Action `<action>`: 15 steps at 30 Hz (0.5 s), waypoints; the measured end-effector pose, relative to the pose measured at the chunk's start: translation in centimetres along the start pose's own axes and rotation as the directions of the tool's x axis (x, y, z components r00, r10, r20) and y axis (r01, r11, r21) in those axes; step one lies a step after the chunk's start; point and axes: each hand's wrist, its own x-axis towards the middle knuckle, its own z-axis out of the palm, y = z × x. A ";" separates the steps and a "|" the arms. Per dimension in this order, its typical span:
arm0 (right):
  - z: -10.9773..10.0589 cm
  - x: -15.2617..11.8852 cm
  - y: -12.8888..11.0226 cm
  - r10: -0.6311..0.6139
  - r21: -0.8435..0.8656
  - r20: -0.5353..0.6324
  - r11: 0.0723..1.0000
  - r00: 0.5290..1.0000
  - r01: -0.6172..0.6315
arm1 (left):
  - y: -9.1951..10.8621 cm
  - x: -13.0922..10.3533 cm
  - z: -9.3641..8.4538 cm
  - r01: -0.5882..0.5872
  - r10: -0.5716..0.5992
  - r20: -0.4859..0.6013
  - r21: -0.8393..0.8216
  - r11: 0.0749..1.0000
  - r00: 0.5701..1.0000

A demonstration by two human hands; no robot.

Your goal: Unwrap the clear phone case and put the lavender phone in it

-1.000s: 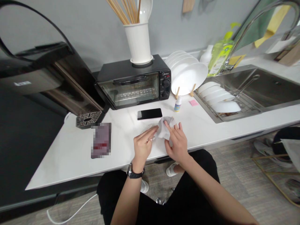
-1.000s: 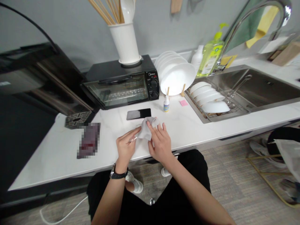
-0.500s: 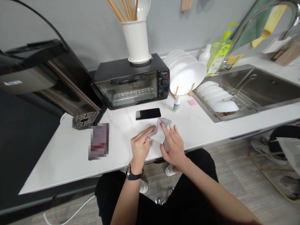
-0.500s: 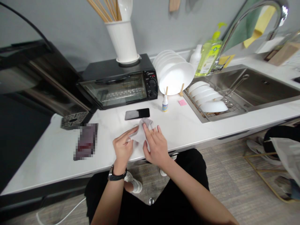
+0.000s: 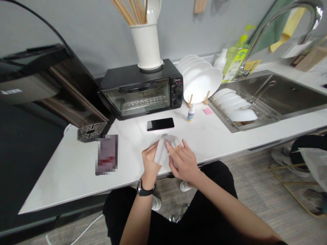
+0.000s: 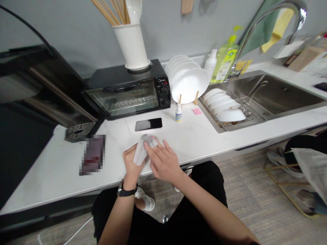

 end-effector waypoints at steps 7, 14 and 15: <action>0.1 -0.4 -0.8 -0.067 0.002 -0.033 0.998 0.997 0.067 | 0.9 0.4 -0.5 -0.044 0.047 0.066 -0.044 0.998 0.997; 0.3 -0.3 0.1 0.108 0.045 -0.084 0.994 0.991 -0.104 | 0.5 0.4 -0.2 -0.087 0.087 0.036 -0.005 0.996 0.996; 0.3 -0.3 0.0 0.048 0.055 -0.053 0.997 0.997 -0.046 | 0.5 0.4 -0.1 -0.100 0.100 0.031 0.002 0.995 0.995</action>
